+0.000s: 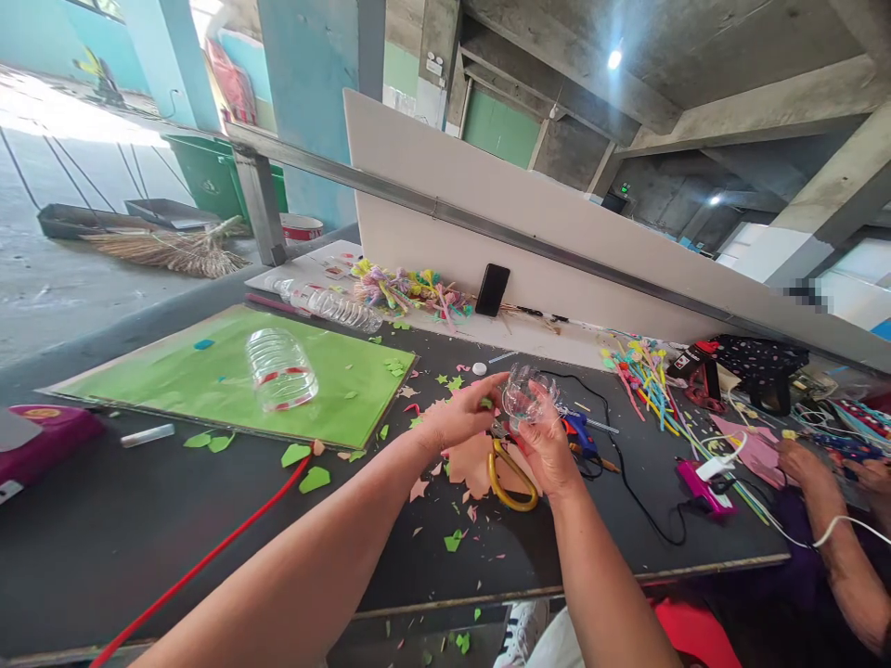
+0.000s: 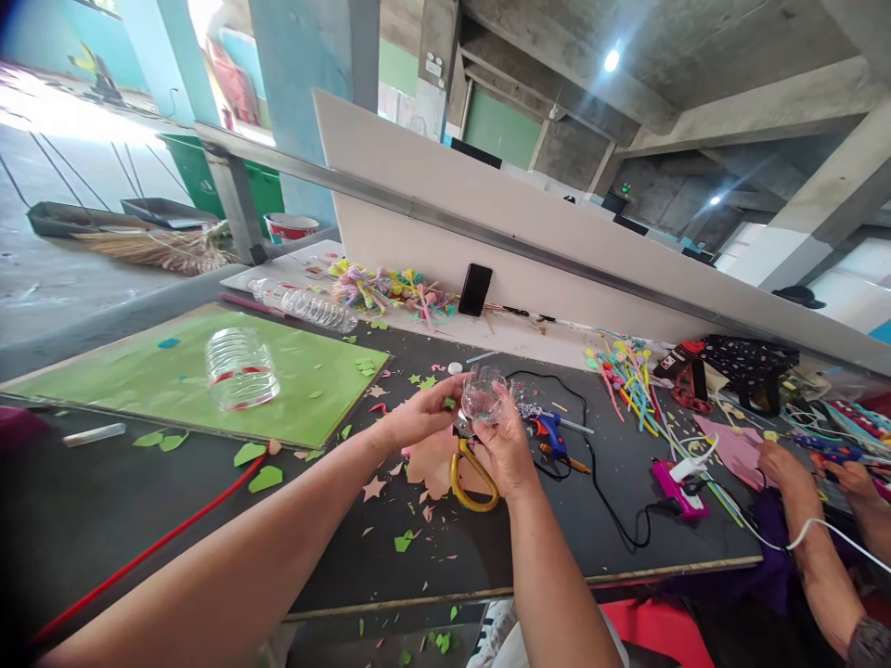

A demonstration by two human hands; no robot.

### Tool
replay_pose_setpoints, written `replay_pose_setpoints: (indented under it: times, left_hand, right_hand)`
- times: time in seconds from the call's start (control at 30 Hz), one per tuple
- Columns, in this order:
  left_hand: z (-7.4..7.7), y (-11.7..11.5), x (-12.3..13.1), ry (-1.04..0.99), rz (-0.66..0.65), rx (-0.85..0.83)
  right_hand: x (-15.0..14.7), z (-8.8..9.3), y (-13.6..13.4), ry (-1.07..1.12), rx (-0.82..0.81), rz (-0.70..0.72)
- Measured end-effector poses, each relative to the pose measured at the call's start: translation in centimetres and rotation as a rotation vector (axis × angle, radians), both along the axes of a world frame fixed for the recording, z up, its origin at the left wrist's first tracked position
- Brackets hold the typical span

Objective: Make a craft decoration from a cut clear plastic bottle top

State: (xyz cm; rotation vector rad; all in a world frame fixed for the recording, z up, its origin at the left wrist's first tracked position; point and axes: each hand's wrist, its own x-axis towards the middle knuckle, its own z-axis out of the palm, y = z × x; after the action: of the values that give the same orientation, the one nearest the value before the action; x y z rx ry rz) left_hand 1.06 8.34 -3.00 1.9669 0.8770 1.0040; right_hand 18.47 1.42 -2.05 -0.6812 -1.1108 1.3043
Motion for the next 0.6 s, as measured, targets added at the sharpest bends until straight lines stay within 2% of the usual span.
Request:
replay_pose_setpoints:
  times: [0.03,0.1,0.23,0.43,0.5,0.6]
  left_hand:
    - [-0.2,0.6,-0.4,0.048,0.162,-0.010]
    - [-0.5,1.8,-1.3,0.111,0.368,-0.033]
    - [-1.1,3.1,-3.2,0.190,0.542,0.003]
    - [-1.5,2.4,-3.0,0.229,0.537,0.089]
    - [-1.1,2.0,-2.5,0.134,0.498,0.105]
    - [-0.2,1.4,-1.7,-0.086,0.359,0.091]
  right_hand:
    - [0.2,0.0,0.1,-0.002,-0.005,-0.022]
    - [0.4,-0.1,0.2,-0.025,0.002,-0.068]
    - [0.6,-0.6,0.4,-0.099,0.059,-0.146]
    - [0.8,-0.5,0.1,-0.217,0.162,-0.189]
    - [0.9,-0.4,0.0,-0.230,0.169,-0.172]
    - [0.8,-0.2,-0.1,-0.263,0.170,-0.168]
